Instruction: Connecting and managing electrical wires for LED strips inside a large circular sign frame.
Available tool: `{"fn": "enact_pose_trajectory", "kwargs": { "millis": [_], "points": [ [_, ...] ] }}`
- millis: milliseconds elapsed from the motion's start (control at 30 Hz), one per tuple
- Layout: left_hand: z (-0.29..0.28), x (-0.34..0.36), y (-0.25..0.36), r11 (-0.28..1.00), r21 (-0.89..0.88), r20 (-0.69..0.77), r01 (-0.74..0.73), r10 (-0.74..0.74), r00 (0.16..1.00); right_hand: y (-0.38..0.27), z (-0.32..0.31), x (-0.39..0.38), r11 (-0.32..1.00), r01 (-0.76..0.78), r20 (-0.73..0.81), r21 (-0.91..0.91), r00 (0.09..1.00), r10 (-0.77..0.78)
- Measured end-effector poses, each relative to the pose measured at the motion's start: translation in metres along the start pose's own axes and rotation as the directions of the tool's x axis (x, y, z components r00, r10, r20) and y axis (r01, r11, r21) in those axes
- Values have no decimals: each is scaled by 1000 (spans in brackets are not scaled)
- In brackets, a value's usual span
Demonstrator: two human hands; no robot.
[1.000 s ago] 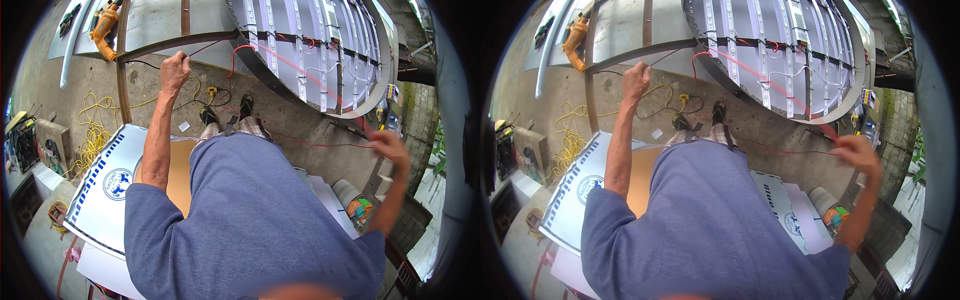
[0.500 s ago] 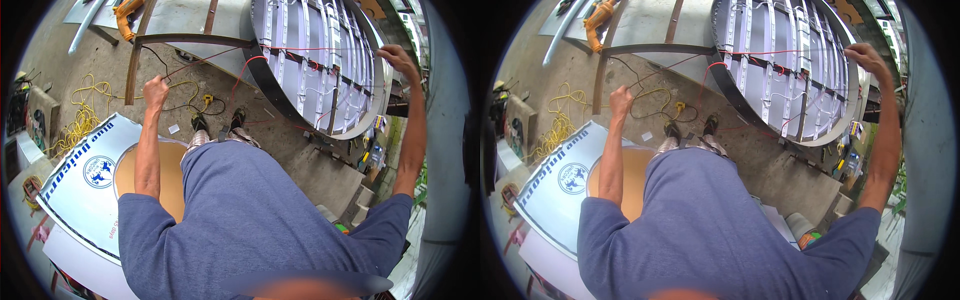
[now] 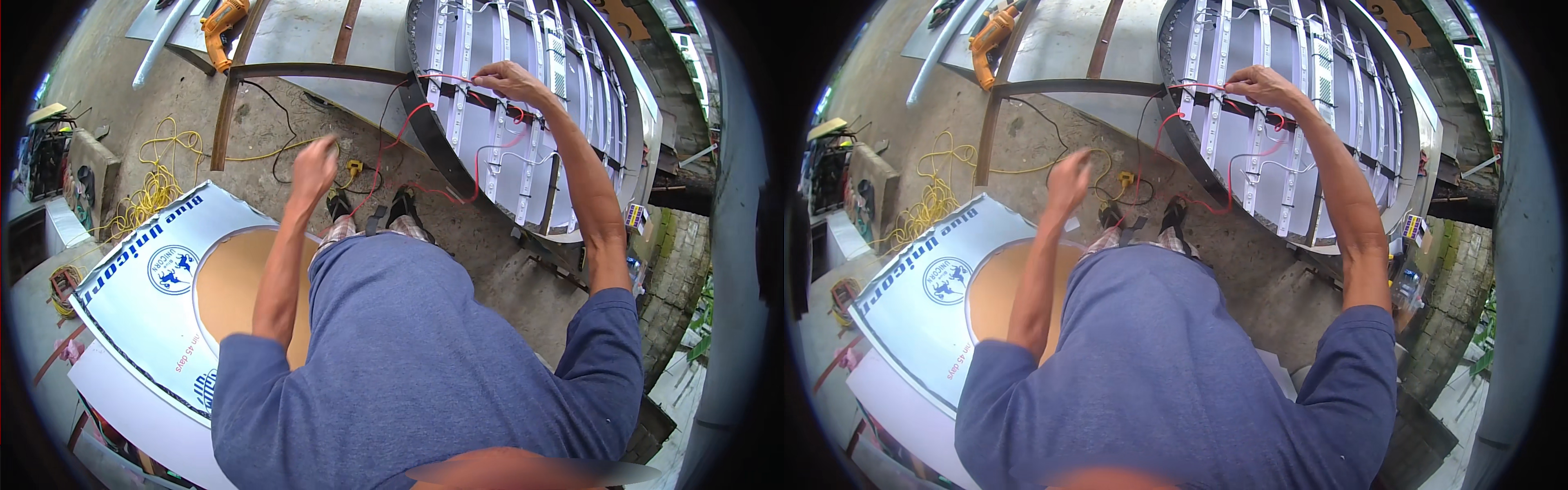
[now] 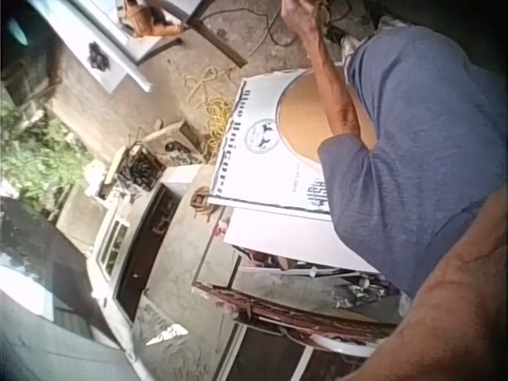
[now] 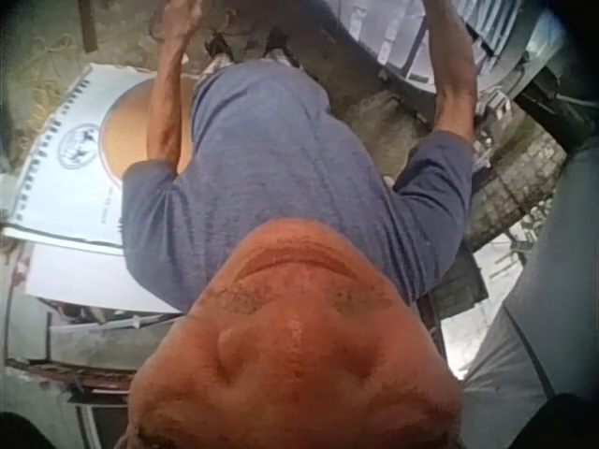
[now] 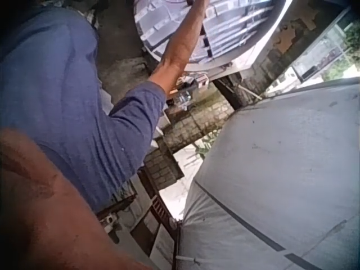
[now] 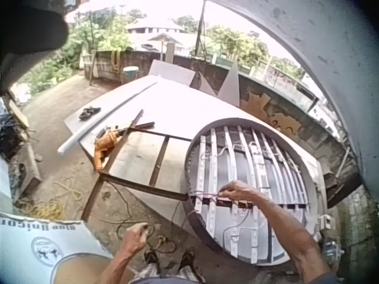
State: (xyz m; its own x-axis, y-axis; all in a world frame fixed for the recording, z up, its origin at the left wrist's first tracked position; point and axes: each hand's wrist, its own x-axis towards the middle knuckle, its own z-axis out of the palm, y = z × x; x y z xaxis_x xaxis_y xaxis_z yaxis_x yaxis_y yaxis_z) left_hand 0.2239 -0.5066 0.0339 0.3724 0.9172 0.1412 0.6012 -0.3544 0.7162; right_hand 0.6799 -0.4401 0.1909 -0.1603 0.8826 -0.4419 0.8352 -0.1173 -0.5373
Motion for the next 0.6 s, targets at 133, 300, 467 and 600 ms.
{"fn": "enact_pose_trajectory", "kwargs": {
  "millis": [133,300,467,600],
  "points": [
    [59,120,62,985,-131,-55,-114,107,993,3,9,-18,989,36,-51,144,998,-29],
    [87,147,74,996,-74,10,-58,59,998,4,4,-80,872,5,-71,490,997,34],
    [78,155,59,999,-44,107,1,4,994,-15,16,-137,821,-53,15,568,998,54],
    [62,153,52,993,108,108,-38,26,994,-13,43,-176,714,-127,108,688,992,73]
  ]
}}
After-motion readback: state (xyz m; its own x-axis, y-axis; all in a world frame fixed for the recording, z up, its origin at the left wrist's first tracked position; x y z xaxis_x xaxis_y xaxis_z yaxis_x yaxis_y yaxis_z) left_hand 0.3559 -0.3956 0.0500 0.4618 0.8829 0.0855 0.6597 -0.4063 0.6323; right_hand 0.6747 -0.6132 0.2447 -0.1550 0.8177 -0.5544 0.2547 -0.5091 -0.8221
